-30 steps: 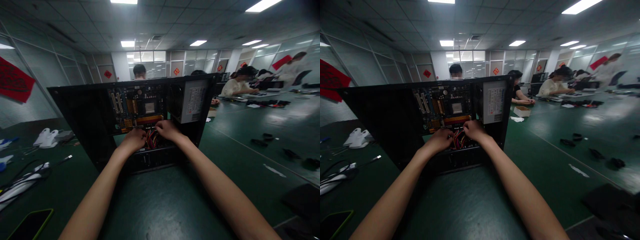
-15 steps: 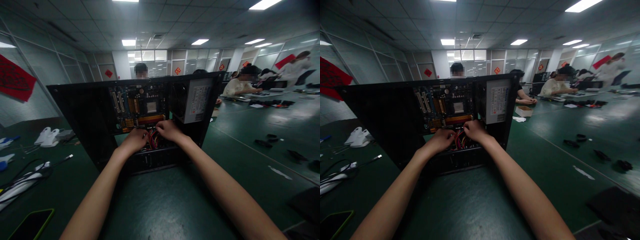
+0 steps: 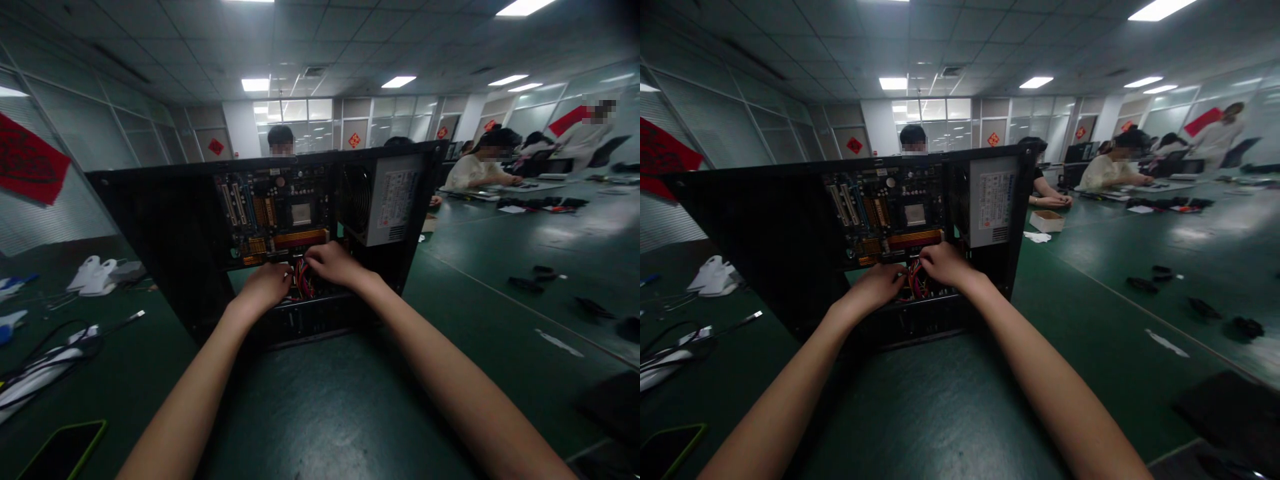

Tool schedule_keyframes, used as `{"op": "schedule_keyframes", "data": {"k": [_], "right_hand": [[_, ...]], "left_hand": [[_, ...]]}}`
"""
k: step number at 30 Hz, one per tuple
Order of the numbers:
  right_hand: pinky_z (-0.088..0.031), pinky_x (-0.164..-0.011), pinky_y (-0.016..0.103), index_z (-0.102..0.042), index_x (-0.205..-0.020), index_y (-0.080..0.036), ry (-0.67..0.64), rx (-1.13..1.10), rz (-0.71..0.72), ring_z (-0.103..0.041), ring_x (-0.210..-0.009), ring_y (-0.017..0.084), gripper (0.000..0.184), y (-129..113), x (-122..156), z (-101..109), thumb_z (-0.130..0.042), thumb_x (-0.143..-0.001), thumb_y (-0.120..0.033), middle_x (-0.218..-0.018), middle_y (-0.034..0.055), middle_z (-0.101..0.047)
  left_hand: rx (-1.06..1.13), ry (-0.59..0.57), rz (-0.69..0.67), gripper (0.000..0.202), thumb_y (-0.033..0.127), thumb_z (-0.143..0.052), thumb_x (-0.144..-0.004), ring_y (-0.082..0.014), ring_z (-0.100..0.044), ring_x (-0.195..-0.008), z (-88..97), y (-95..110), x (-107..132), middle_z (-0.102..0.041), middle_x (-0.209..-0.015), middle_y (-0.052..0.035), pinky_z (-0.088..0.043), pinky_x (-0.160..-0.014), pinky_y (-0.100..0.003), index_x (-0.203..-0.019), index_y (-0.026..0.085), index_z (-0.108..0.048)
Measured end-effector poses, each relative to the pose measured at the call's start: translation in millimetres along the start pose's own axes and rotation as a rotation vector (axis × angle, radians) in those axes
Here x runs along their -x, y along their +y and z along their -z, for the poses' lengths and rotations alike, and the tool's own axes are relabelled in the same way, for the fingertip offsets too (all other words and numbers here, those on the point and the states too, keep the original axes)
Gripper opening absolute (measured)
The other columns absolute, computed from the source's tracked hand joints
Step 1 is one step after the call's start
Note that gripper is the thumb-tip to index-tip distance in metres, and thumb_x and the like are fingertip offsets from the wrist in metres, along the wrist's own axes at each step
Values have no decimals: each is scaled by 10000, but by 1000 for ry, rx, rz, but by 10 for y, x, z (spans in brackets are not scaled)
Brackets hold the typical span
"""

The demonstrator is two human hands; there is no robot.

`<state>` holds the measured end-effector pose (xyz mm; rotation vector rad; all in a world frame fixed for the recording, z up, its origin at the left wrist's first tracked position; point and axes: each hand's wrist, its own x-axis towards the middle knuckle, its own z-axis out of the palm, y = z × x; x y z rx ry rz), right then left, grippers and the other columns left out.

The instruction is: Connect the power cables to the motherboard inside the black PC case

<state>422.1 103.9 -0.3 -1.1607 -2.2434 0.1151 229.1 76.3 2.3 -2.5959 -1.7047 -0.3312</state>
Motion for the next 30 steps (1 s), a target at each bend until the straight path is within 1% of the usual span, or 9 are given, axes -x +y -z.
{"op": "schedule_keyframes", "data": {"k": [2, 5, 8, 11, 17, 24, 27, 30], "right_hand": [[-453, -751, 246, -767, -1014, -146, 5, -1, 3, -713, -902, 189, 227, -3, 9, 0, -554, -940, -176, -990, 82, -780], [-457, -781, 240, -762, -1026, -159, -2, -4, 18, -709, -924, 184, 232, 13, 15, -17, -544, -950, -177, -1014, 80, -777], [-453, -787, 234, -753, -1040, -165, -25, -2, 27, -703, -927, 179, 242, 24, 18, -32, -522, -965, -173, -1016, 79, -773], [-446, -769, 236, -744, -1041, -159, -37, 6, 29, -702, -909, 181, 240, 23, 19, -34, -516, -970, -170, -1004, 82, -771], [-435, -754, 235, -738, -1037, -160, -39, 13, 27, -700, -907, 181, 236, 7, 20, -27, -511, -977, -181, -997, 83, -768], [-431, -772, 230, -711, -1084, -170, -51, 2, 2, -688, -946, 181, 233, 5, 34, -31, -498, -996, -207, -1029, 86, -756], [-425, -764, 228, -705, -1078, -170, -51, -4, 13, -684, -936, 178, 230, 20, 31, -46, -493, -990, -183, -1020, 89, -753], [-414, -737, 227, -701, -1057, -164, -60, 7, 21, -679, -898, 175, 232, 27, 25, -54, -485, -975, -142, -984, 89, -748]], "left_hand": [[63, -46, -30, 344, 233, -402, -974, -244, -686, -990, -21, -27, -30, -746, -1083, -111, -476, -825, -312, -1064, 187, -730], [159, -115, -35, 371, 260, -370, -995, -226, -683, -989, -42, -49, -51, -745, -1102, -103, -474, -844, -297, -1065, 178, -725], [203, -137, -34, 378, 289, -366, -994, -226, -681, -972, -46, -50, -42, -749, -1087, -96, -475, -833, -296, -1040, 182, -725], [224, -135, -45, 377, 304, -366, -988, -227, -682, -955, -43, -48, -29, -752, -1067, -92, -473, -820, -297, -1006, 188, -724], [220, -128, -50, 377, 303, -364, -986, -225, -678, -940, -37, -43, -23, -755, -1056, -89, -468, -814, -301, -1011, 194, -724], [215, -121, -67, 366, 289, -372, -981, -203, -670, -812, -28, -40, -23, -751, -912, -75, -437, -698, -279, -911, 184, -716], [187, -108, -89, 354, 283, -384, -978, -206, -672, -829, -15, -31, -17, -750, -934, -83, -433, -709, -284, -928, 182, -719], [161, -65, -77, 328, 271, -408, -973, -204, -676, -860, 12, -10, -2, -753, -964, -79, -441, -737, -282, -958, 190, -725]]}}
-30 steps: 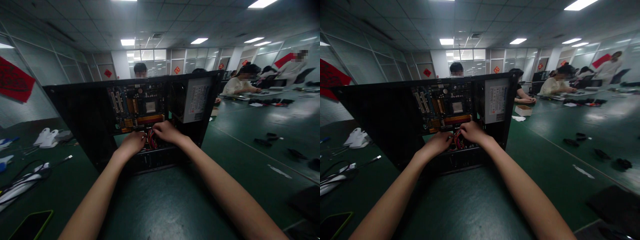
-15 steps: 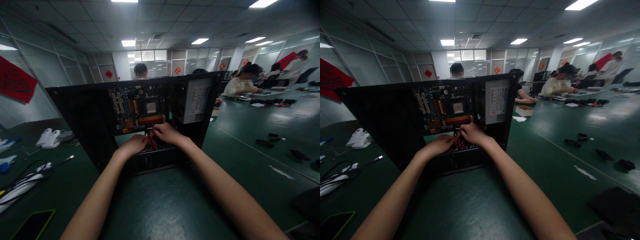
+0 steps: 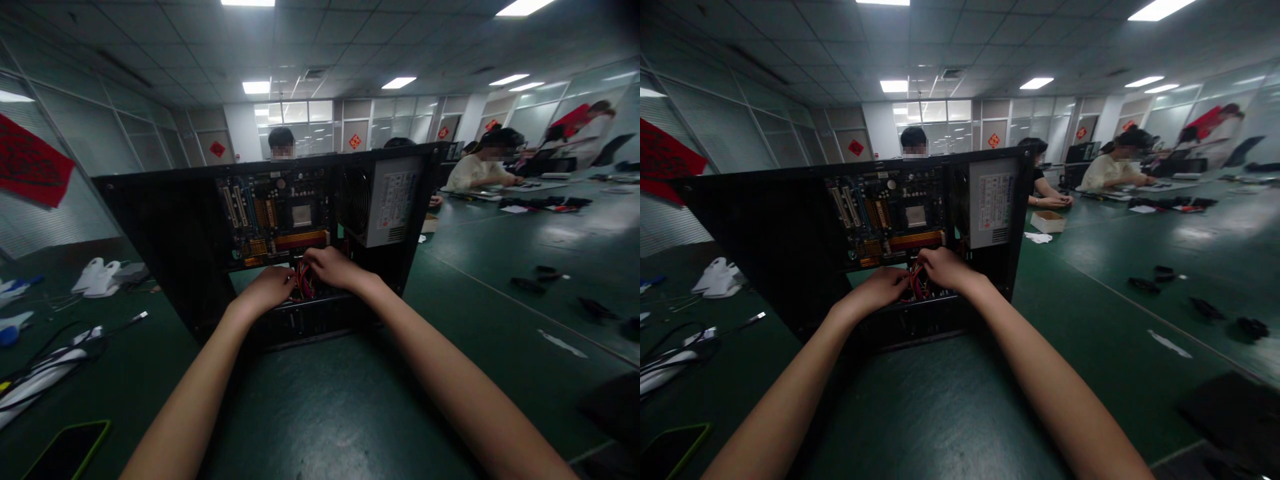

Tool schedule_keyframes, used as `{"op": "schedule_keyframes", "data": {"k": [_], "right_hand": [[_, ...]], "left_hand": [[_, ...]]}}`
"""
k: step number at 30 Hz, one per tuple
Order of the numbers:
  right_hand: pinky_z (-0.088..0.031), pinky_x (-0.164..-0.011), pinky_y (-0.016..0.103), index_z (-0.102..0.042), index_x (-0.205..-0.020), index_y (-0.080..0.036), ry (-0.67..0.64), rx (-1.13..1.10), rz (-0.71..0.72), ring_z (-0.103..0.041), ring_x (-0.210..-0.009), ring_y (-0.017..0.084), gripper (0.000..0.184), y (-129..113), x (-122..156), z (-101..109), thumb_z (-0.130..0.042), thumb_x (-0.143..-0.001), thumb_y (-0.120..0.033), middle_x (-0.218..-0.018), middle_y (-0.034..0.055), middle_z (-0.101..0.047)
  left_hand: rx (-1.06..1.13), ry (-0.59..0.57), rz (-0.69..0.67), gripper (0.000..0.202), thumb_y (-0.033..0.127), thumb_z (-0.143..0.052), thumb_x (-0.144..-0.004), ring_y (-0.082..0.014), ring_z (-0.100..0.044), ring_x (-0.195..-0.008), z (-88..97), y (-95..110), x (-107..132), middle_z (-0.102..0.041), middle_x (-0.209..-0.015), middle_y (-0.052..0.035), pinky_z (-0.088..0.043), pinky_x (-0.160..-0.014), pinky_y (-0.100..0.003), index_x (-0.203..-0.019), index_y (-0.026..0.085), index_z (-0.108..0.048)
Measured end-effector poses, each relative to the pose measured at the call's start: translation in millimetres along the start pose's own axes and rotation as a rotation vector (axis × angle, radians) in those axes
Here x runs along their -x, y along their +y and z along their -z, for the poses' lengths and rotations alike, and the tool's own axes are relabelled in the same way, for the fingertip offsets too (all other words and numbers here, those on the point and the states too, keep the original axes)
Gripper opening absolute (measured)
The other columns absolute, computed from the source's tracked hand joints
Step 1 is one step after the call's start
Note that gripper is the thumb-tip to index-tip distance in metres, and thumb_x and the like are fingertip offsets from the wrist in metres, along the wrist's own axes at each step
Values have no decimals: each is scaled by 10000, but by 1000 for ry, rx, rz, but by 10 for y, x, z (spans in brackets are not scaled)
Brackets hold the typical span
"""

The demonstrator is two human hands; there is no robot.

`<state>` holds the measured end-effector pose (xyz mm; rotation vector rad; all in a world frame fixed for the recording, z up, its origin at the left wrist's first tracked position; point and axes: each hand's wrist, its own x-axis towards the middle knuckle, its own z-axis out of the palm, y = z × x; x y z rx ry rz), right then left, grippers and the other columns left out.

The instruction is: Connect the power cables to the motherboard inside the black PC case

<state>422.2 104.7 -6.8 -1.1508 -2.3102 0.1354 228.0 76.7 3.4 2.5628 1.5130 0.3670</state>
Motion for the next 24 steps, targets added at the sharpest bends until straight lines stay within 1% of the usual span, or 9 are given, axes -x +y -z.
{"op": "schedule_keyframes", "data": {"k": [4, 8, 14, 18, 24], "right_hand": [[-403, -717, 224, -699, -1038, -167, -1, 18, -8, -669, -866, 170, 236, 3, -5, -4, -479, -965, -127, -962, 84, -743], [-423, -742, 227, -700, -1064, -167, 0, -6, 6, -676, -894, 174, 248, 24, -5, -11, -489, -947, -109, -989, 83, -747], [-467, -821, 236, -720, -1089, -174, -16, -102, 66, -697, -982, 176, 308, 20, 10, 3, -494, -916, -59, -1053, 77, -760], [-479, -822, 244, -733, -1103, -186, -23, -86, 60, -708, -971, 182, 320, -14, 19, 22, -498, -917, -72, -1042, 75, -767], [-485, -845, 246, -738, -1100, -179, 10, -40, 30, -708, -999, 190, 314, -24, 16, 18, -509, -911, -76, -1062, 75, -766]], "left_hand": [[-32, 69, 20, 334, 282, -412, -981, -200, -672, -838, 28, 32, 25, -750, -914, -71, -438, -720, -281, -912, 192, -726], [-38, 78, 17, 338, 296, -414, -986, -196, -664, -806, 25, 24, 33, -744, -885, -65, -422, -689, -278, -883, 198, -720], [-16, 98, 23, 422, 444, -397, -1003, -217, -669, -827, 10, -13, 30, -744, -899, -75, -420, -699, -291, -917, 196, -728], [-19, 84, 23, 398, 406, -403, -999, -216, -674, -832, 17, -7, 28, -747, -907, -72, -420, -699, -287, -928, 201, -737], [-13, 74, 24, 384, 376, -405, -991, -211, -667, -821, 39, 26, 46, -752, -908, -67, -423, -703, -285, -956, 201, -745]]}}
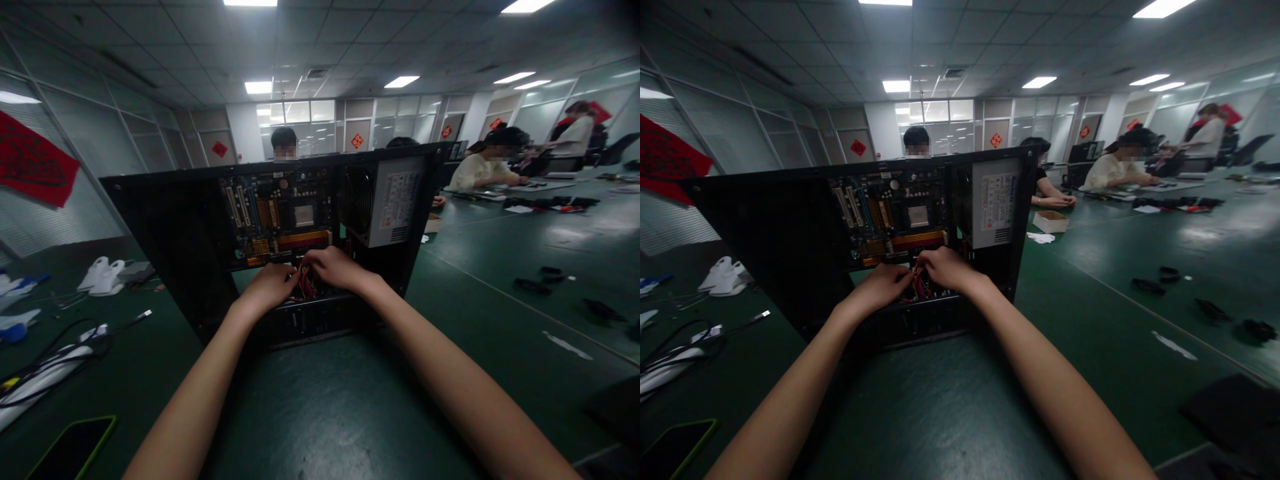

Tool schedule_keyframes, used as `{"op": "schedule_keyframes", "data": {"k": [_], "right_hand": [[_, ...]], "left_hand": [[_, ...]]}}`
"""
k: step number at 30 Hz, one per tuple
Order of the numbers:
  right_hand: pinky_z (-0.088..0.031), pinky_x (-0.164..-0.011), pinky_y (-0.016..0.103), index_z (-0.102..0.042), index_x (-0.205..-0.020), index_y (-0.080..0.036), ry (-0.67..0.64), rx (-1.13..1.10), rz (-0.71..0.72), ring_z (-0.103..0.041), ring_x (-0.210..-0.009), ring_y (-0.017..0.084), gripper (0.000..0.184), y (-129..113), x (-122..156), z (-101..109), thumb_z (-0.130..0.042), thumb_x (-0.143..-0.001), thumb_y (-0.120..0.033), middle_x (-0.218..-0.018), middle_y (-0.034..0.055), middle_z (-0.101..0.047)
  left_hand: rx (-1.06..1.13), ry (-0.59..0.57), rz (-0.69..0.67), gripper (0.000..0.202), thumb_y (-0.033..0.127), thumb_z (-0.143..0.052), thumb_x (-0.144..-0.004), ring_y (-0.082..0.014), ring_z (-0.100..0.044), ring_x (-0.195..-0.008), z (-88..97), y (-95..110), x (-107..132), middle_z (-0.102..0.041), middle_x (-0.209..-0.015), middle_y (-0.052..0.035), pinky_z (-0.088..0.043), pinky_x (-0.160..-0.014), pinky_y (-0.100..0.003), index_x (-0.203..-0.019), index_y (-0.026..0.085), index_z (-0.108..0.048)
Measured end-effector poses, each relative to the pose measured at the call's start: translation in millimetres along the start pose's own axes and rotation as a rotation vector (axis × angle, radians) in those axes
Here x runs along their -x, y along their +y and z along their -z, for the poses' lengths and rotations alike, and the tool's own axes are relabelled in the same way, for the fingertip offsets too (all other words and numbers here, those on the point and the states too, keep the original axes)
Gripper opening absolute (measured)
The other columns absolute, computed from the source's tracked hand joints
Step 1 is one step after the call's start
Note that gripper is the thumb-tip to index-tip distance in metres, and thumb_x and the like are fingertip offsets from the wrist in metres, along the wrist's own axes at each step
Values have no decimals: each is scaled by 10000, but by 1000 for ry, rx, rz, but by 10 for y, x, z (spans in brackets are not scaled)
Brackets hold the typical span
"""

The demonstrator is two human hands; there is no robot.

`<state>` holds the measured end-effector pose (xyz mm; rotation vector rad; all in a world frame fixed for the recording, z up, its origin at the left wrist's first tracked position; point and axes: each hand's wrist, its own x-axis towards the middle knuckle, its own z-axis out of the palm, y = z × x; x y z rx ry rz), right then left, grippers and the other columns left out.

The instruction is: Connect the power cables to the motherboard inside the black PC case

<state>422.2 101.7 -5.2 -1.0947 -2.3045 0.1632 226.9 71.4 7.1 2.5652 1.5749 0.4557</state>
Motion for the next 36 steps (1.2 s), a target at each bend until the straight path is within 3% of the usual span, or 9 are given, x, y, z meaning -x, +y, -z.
{"op": "schedule_keyframes", "data": {"k": [11, 22, 29, 36], "right_hand": [[-483, -840, 248, -739, -1091, -197, 77, 107, -120, -705, -983, 192, 292, 18, -27, 15, -509, -927, -124, -1059, 57, -768], [-456, -742, 255, -745, -1048, -201, 152, 129, -154, -715, -895, 192, 230, 33, -33, 6, -533, -977, -255, -996, 65, -776], [-454, -774, 258, -738, -1026, -200, 169, 145, -155, -715, -936, 200, 237, 77, -54, -17, -515, -983, -267, -1021, 68, -773], [-431, -731, 253, -731, -1024, -195, 169, 136, -177, -714, -922, 194, 233, 38, -44, -4, -512, -985, -263, -1010, 68, -774]], "left_hand": [[-73, 26, 140, 363, 370, -422, -949, -237, -649, -791, 14, 69, 2, -734, -868, -88, -373, -649, -310, -898, 214, -747], [-1, 53, 41, 446, 435, -431, -980, -191, -604, -679, -14, -3, -5, -694, -710, -71, -334, -621, -294, -751, 178, -715], [55, 102, -50, 540, 503, -390, -1001, -173, -592, -661, -30, -11, -20, -673, -709, -75, -347, -639, -285, -668, 161, -642], [162, 28, -94, 586, 574, -385, -982, -161, -565, -623, -48, -22, -20, -648, -644, -47, -342, -609, -271, -670, 161, -660]]}}
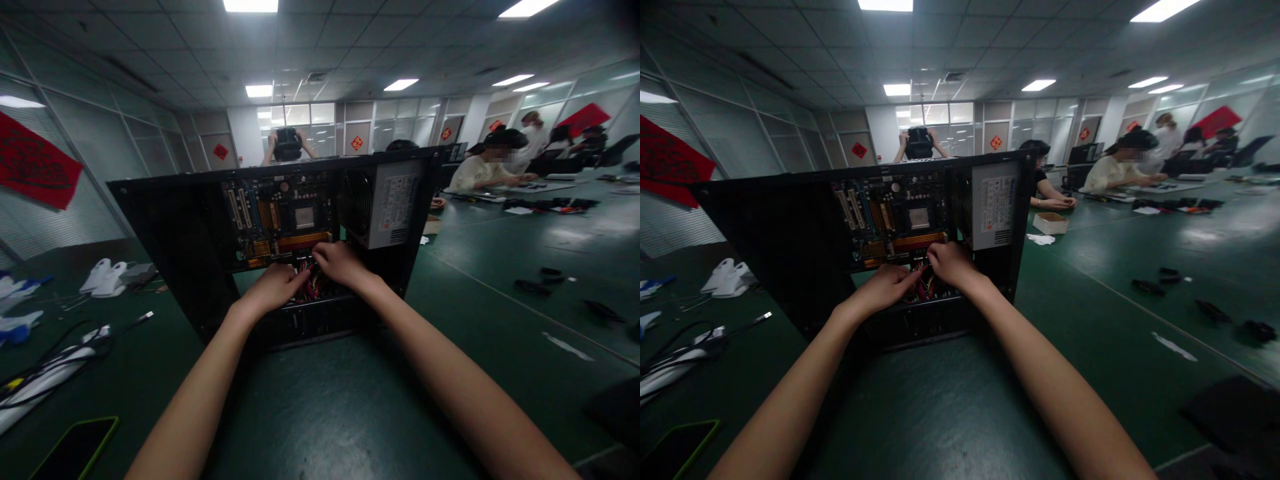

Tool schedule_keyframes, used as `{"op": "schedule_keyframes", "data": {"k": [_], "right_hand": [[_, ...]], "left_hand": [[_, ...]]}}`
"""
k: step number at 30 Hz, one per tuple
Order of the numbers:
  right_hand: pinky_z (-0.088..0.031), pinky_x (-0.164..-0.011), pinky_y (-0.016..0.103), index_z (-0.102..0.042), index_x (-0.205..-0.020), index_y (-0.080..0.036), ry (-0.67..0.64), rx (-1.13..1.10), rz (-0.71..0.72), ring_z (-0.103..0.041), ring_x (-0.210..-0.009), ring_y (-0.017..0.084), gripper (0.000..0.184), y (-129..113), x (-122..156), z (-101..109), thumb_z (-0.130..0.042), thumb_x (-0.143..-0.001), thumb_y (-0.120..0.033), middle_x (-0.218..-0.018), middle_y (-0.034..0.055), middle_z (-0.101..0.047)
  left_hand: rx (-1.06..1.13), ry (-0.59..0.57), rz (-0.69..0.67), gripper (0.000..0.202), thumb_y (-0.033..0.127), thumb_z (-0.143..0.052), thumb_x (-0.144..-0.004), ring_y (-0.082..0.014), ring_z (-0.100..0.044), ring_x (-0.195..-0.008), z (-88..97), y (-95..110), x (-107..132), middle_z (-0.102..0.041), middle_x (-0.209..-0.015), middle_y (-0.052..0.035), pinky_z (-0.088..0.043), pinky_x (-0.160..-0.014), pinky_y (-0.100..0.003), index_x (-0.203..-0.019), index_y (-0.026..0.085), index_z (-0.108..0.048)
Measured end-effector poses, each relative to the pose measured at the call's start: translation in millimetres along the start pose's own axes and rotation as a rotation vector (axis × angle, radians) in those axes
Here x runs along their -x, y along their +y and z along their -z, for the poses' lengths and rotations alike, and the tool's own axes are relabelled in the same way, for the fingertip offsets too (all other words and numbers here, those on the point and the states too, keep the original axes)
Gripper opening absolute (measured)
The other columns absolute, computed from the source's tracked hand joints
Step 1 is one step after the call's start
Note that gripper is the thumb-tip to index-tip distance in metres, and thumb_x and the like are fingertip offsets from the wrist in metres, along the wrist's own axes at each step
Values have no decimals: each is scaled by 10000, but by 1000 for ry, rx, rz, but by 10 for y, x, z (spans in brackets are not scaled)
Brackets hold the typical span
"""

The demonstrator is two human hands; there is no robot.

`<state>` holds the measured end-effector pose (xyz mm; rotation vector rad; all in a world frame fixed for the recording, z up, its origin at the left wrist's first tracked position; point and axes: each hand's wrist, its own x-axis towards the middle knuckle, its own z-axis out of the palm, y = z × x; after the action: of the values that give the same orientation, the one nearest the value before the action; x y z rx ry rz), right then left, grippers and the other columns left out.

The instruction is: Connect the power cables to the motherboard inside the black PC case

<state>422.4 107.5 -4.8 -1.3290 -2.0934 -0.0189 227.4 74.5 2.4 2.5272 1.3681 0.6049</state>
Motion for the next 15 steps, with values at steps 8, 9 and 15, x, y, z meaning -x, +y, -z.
{"op": "schedule_keyframes", "data": {"k": [8, 9, 15], "right_hand": [[-380, -660, 269, -739, -815, -172, 15, -50, -22, -701, -777, 179, 491, -93, 7, 102, -373, -1059, -390, -844, 76, -769], [-381, -663, 268, -743, -785, -170, -16, -56, -20, -699, -766, 176, 530, -102, 9, 110, -354, -1065, -396, -820, 76, -767], [-371, -612, 273, -780, -822, -181, -201, -9, 63, -688, -692, 186, 594, -84, 43, 53, -324, -1062, -476, -731, 83, -746]], "left_hand": [[161, -182, -19, 597, 611, -406, -944, -137, -464, -570, 32, 43, 34, -564, -558, -6, -324, -572, -257, -673, 152, -675], [155, -181, -22, 597, 608, -406, -945, -136, -459, -567, 29, 40, 32, -562, -559, -6, -321, -572, -260, -667, 151, -673], [30, -99, -26, 604, 587, -391, -958, -134, -452, -545, -8, -12, 11, -564, -570, -17, -293, -568, -279, -612, 156, -636]]}}
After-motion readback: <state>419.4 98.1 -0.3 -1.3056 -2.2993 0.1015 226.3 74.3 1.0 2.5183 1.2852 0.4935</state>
